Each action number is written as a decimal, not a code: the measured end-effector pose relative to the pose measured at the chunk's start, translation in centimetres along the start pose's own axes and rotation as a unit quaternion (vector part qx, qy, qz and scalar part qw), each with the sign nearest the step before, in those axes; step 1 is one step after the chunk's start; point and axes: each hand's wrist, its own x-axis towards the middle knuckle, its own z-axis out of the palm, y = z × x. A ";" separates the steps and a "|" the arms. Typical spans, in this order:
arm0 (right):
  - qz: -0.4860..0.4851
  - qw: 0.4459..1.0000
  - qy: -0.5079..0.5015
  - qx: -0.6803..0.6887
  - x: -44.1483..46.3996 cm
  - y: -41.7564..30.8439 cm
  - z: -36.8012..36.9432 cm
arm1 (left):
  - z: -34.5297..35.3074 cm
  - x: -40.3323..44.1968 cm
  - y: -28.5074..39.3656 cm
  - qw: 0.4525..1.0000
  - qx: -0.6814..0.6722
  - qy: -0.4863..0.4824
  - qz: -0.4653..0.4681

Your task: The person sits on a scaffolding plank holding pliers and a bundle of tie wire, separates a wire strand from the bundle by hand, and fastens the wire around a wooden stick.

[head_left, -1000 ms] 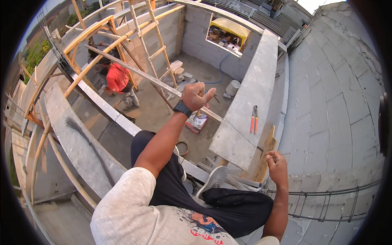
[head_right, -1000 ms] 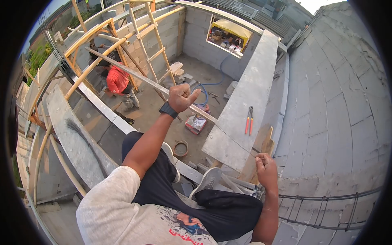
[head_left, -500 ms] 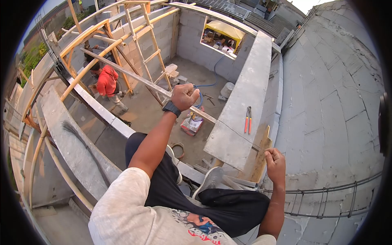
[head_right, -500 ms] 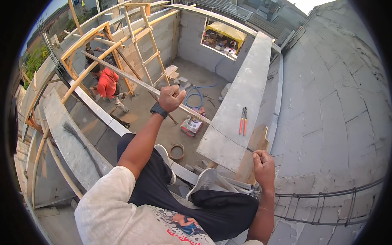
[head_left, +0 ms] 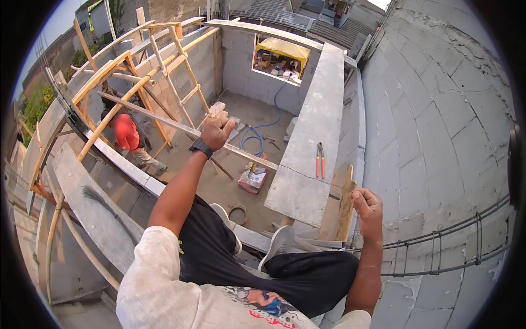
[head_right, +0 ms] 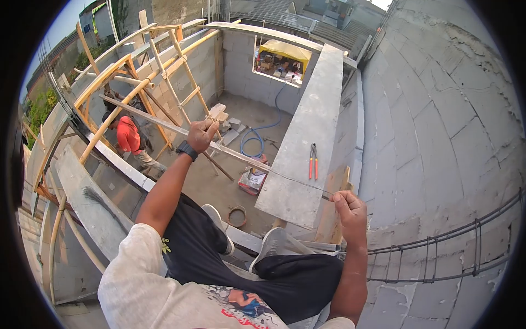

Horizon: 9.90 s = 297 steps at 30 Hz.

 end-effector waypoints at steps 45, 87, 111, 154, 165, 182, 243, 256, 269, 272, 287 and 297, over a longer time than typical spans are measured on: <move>0.086 0.878 -0.345 -0.321 -0.2 3.8 -2.2 | -1.5 0.7 -2.4 0.963 0.245 0.095 -0.062; 0.102 0.951 -0.109 0.270 1.2 5.6 -3.6 | -0.8 -0.1 -4.5 0.762 -0.487 0.118 -0.411; 0.076 0.923 -0.241 -0.292 1.1 4.0 2.4 | -1.8 0.3 -2.7 0.743 -0.541 0.101 -0.381; 0.093 0.991 0.087 0.034 2.0 5.3 -1.8 | -2.8 0.3 -3.0 0.800 -0.515 -0.022 -0.306; 0.041 0.958 -0.261 0.114 -0.3 3.0 -1.9 | -3.2 -0.9 -6.6 0.777 -0.529 -0.003 -0.341; 0.013 0.972 -0.202 0.116 -1.1 1.5 -3.6 | -2.5 -1.9 -10.4 0.802 -0.430 0.013 -0.414; 0.031 0.947 -0.247 0.204 0.2 3.1 -2.4 | -3.9 -2.1 -11.6 0.875 -0.289 0.062 -0.384; 0.293 0.808 -0.410 -0.304 0.1 2.6 -2.1 | -4.4 -1.5 -11.1 0.804 -0.449 0.060 -0.385; -0.003 0.912 -0.004 -0.410 1.4 5.9 -2.7 | -4.8 -1.6 -11.1 0.816 -0.399 -0.020 -0.418; 0.159 0.811 -0.356 -0.436 0.5 3.8 -1.4 | -5.0 -1.4 -11.2 0.778 -0.527 0.042 -0.340; 0.050 0.914 -0.048 -0.399 1.4 7.7 -3.4 | -7.5 -3.1 -12.1 0.787 -0.453 0.016 -0.418; 0.045 0.940 -0.263 0.211 -0.9 0.8 -2.8 | -8.0 -3.7 -13.6 0.851 -0.326 0.109 -0.397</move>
